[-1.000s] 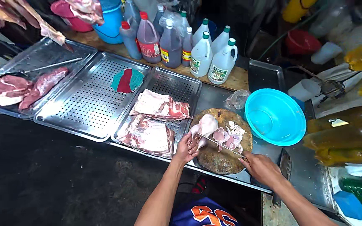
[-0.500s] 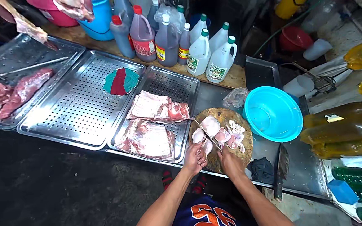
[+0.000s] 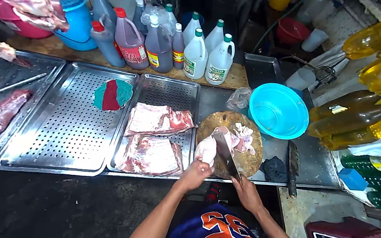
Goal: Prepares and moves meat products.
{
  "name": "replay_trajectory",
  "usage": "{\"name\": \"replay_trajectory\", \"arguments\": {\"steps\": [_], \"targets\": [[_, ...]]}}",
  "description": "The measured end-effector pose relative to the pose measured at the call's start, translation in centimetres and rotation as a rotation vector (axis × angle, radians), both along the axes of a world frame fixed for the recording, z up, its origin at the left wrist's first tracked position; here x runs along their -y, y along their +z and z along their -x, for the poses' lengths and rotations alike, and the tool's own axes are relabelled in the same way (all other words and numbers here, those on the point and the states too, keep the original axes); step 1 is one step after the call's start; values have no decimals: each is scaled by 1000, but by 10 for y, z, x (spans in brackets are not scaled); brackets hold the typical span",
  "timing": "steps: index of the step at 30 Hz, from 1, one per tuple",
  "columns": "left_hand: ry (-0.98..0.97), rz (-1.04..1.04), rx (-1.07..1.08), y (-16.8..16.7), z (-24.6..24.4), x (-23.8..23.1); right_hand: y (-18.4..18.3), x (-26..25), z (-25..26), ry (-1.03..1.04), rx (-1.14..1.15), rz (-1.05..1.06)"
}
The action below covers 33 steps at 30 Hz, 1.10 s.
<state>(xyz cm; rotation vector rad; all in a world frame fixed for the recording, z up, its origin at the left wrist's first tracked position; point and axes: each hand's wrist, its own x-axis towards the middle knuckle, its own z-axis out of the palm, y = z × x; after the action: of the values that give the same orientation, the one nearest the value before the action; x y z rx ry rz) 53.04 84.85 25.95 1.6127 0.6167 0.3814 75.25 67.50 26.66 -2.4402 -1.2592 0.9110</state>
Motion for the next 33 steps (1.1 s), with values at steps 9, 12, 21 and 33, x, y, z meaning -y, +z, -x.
{"name": "replay_trajectory", "arguments": {"steps": [9, 12, 21, 33], "targets": [[-19, -22, 198, -43, 6, 18, 122, -84, 36, -142, 59, -362], [-29, 65, 266, -46, 7, 16, 182, -116, 45, -166, 120, -820], [108, 270, 341, -46, 5, 18, 9, -84, 84, -181, 121, 181], [177, 779, 756, 26, -62, -45, 41, -16, 55, -355, -140, 73]]}}
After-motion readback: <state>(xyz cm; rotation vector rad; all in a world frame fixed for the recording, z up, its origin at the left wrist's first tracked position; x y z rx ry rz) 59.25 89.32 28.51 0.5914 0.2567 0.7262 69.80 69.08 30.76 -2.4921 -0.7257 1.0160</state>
